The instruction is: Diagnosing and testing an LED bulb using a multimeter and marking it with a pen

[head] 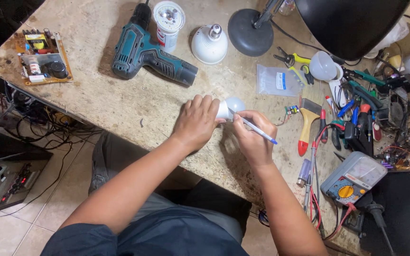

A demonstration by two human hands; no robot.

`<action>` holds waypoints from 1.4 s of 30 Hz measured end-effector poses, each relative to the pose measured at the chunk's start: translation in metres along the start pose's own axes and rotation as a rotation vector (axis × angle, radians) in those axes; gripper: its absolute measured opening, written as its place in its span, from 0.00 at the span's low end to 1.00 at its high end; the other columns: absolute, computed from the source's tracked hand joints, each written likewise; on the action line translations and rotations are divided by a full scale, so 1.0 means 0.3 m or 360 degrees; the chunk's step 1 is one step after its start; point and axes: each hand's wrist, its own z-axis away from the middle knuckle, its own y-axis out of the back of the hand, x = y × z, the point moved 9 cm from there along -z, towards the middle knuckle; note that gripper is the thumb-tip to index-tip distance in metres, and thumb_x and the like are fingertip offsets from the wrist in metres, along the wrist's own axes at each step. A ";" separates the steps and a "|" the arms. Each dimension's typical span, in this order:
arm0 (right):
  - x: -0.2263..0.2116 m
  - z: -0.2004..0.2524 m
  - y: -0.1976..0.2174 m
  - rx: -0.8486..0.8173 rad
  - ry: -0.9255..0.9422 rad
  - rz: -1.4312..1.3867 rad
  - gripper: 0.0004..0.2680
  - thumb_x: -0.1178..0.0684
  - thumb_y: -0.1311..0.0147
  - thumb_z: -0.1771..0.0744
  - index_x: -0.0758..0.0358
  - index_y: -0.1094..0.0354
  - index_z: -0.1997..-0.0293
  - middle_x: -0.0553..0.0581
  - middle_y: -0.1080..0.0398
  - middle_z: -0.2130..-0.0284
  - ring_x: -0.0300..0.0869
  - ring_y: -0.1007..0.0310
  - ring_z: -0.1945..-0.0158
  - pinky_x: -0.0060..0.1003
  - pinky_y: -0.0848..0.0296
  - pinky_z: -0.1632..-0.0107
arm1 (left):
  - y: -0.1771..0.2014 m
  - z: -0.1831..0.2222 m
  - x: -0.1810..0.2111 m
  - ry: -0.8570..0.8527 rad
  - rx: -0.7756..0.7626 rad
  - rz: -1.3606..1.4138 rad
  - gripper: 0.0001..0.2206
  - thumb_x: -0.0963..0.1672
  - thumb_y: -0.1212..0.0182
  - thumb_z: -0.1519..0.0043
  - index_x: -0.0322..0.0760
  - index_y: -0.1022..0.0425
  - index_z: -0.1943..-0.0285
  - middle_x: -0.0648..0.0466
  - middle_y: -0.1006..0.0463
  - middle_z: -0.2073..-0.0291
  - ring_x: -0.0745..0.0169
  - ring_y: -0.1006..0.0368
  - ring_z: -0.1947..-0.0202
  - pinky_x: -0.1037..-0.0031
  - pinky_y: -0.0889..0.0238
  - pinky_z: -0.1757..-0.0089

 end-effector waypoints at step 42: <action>-0.008 -0.042 -0.048 -0.0160 0.0062 -0.0040 0.02 0.58 0.36 0.35 0.63 0.21 0.62 0.61 0.21 0.68 0.54 0.19 0.61 0.42 0.23 0.59 | 0.024 -0.034 -0.033 0.0066 -0.0061 0.0197 0.22 0.55 0.54 0.33 0.33 0.33 0.47 0.50 0.36 0.62 0.44 0.36 0.57 0.56 0.37 0.57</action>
